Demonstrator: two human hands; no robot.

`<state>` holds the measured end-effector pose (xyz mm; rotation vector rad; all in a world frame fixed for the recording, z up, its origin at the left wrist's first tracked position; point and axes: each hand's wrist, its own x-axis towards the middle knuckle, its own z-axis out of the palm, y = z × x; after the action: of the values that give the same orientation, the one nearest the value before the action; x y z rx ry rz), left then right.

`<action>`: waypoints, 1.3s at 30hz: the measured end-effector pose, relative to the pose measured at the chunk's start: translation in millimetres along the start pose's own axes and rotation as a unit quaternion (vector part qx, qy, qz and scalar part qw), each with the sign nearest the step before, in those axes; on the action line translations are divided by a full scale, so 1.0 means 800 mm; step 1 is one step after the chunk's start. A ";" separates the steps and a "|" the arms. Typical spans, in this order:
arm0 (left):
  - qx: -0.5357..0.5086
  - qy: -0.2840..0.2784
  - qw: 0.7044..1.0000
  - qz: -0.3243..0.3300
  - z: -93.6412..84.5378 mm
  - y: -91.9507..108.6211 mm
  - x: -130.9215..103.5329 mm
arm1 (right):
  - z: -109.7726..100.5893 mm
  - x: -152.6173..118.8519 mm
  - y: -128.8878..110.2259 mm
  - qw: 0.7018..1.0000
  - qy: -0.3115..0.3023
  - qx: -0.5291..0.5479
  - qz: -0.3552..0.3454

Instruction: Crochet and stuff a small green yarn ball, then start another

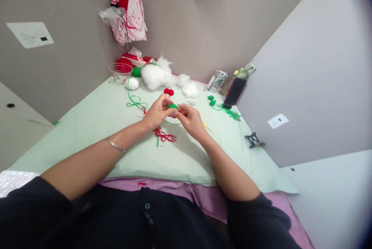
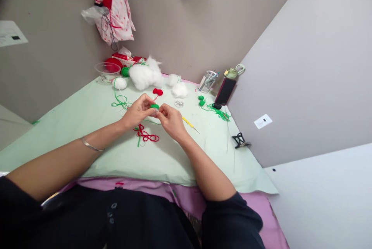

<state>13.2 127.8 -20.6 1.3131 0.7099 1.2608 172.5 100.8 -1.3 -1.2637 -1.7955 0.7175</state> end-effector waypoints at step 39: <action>0.020 0.043 0.997 0.061 0.012 -0.006 -0.003 | 0.013 0.008 0.001 0.993 0.023 0.109 0.049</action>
<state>22.5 123.3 -23.9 1.3569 0.7285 1.4146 162.7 107.0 -5.3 -1.2166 -1.5787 0.9059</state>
